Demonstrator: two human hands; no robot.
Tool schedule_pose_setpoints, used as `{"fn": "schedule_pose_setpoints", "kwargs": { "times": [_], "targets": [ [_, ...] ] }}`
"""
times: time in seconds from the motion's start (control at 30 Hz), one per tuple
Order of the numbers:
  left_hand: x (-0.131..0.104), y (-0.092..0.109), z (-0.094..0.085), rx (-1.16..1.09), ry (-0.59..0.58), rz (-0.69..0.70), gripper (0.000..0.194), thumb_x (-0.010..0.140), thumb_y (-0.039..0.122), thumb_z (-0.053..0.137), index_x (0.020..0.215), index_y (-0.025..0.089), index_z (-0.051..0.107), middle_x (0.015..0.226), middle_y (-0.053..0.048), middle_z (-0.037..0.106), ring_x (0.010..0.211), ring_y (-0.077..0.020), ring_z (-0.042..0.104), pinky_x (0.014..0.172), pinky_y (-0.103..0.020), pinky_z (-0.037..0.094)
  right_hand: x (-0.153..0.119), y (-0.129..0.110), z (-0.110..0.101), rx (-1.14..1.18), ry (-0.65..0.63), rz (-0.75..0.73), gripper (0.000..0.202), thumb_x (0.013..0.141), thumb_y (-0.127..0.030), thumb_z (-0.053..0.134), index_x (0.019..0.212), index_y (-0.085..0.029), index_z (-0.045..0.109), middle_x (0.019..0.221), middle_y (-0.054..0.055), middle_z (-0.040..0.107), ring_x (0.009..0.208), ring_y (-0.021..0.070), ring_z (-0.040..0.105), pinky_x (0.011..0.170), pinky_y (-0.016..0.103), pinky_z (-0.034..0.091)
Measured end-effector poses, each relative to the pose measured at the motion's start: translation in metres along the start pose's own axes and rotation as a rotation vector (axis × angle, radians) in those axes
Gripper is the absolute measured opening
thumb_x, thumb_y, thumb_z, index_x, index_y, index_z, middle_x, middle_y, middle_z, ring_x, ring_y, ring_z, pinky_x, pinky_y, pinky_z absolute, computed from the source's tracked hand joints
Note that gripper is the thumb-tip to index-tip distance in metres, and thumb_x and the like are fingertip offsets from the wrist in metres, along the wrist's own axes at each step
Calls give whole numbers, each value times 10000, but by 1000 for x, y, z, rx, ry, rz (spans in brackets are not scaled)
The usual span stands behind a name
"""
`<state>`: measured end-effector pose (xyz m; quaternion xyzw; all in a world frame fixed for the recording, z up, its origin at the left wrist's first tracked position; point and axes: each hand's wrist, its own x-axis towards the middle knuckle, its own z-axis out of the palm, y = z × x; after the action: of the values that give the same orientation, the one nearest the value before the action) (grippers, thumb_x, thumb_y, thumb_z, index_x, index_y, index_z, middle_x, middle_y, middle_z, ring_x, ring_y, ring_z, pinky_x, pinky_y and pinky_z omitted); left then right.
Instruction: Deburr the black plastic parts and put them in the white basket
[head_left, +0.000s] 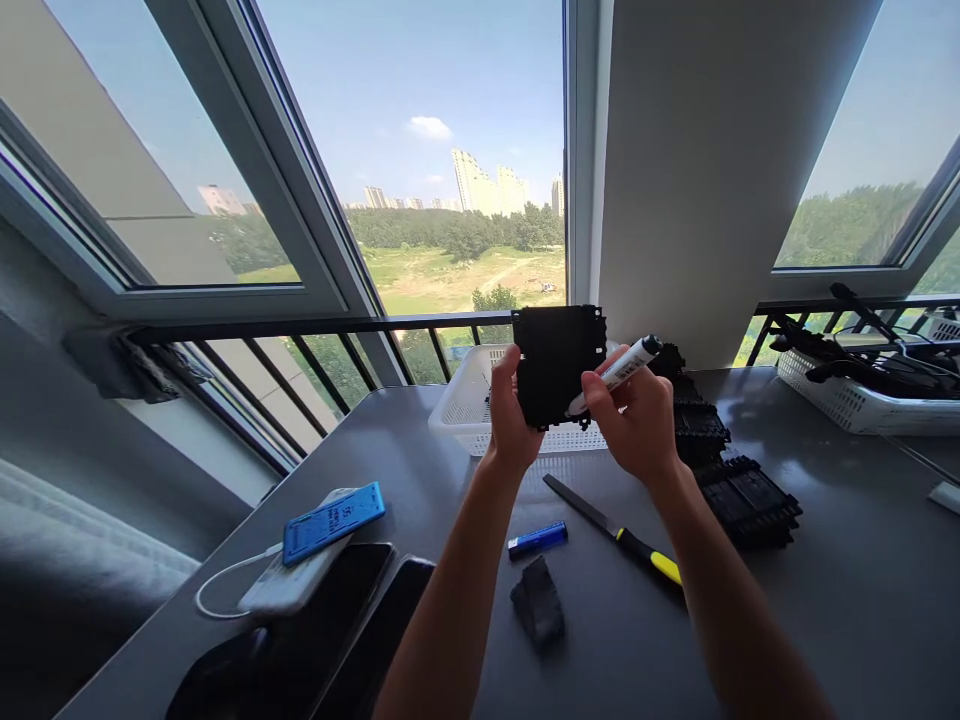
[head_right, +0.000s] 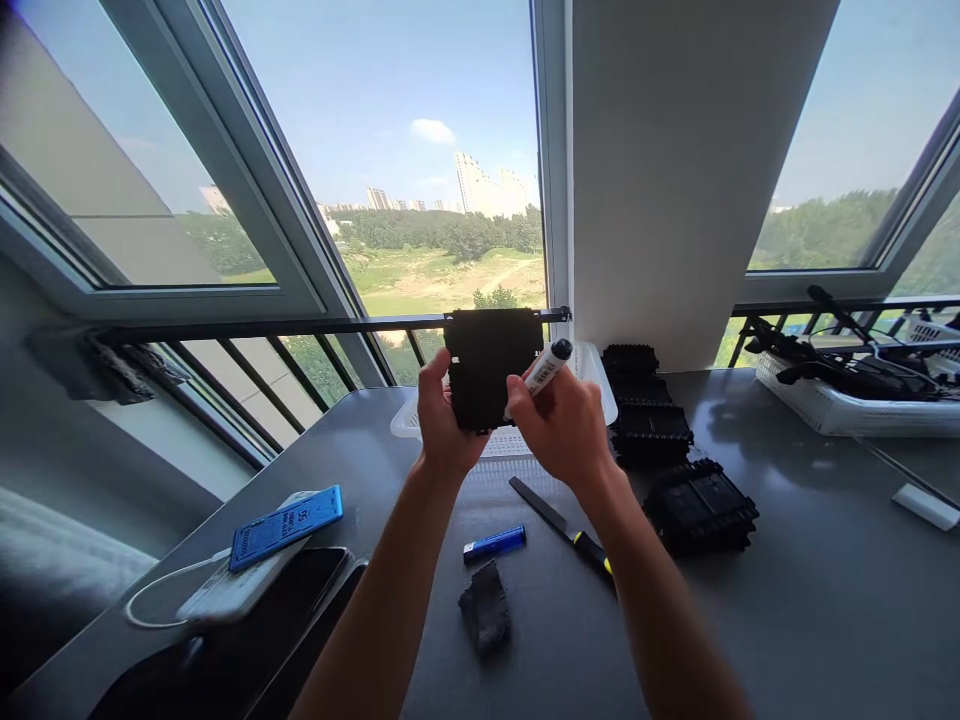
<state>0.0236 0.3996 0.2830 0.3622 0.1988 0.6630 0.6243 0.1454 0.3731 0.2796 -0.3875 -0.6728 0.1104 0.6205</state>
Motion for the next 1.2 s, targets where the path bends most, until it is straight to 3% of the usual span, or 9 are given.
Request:
{"fn": "schedule_pose_setpoints", "kwargs": {
  "times": [0.33,0.47,0.6,0.73,0.87,1.2],
  "targets": [
    [1,-3,0,-38,54,34,325,795,439,536,841,170,712,793,-23,729,973,-240,671,820,-298,550,1,2,0,-6,-48,8,202,836,-315,572,694,-201,483,479,-69,482,400,68,430,414,200,293],
    [1,-3,-1,-65,42,-8,348,785,456,546,898,173,714,821,-32,734,978,-251,671,819,-313,551,2,5,0,211,-46,71,214,858,-333,560,708,-200,485,468,-79,464,376,63,425,379,183,303],
    [1,-1,1,-69,16,-54,400,784,479,534,936,153,708,859,-55,736,963,-259,673,830,-323,544,3,3,-2,419,74,59,211,847,-349,592,728,-191,519,503,-69,528,337,64,455,336,180,347],
    [0,0,3,-78,16,-38,405,789,466,533,991,157,699,863,-47,736,926,-246,682,821,-312,540,3,2,-3,344,69,-7,100,818,-258,612,794,-173,658,686,-5,664,457,93,587,434,215,472],
    [1,2,2,-84,27,-49,407,792,468,531,985,149,696,835,-46,734,875,-237,692,793,-305,545,1,5,-2,196,71,-33,124,820,-237,603,826,-183,715,697,9,692,532,117,628,539,252,521],
    [0,2,2,-75,36,-85,392,785,476,544,937,148,697,790,-44,733,828,-231,700,760,-309,556,1,12,1,212,77,2,148,824,-289,617,848,-190,725,682,8,694,503,123,640,484,239,534]
  ]
}}
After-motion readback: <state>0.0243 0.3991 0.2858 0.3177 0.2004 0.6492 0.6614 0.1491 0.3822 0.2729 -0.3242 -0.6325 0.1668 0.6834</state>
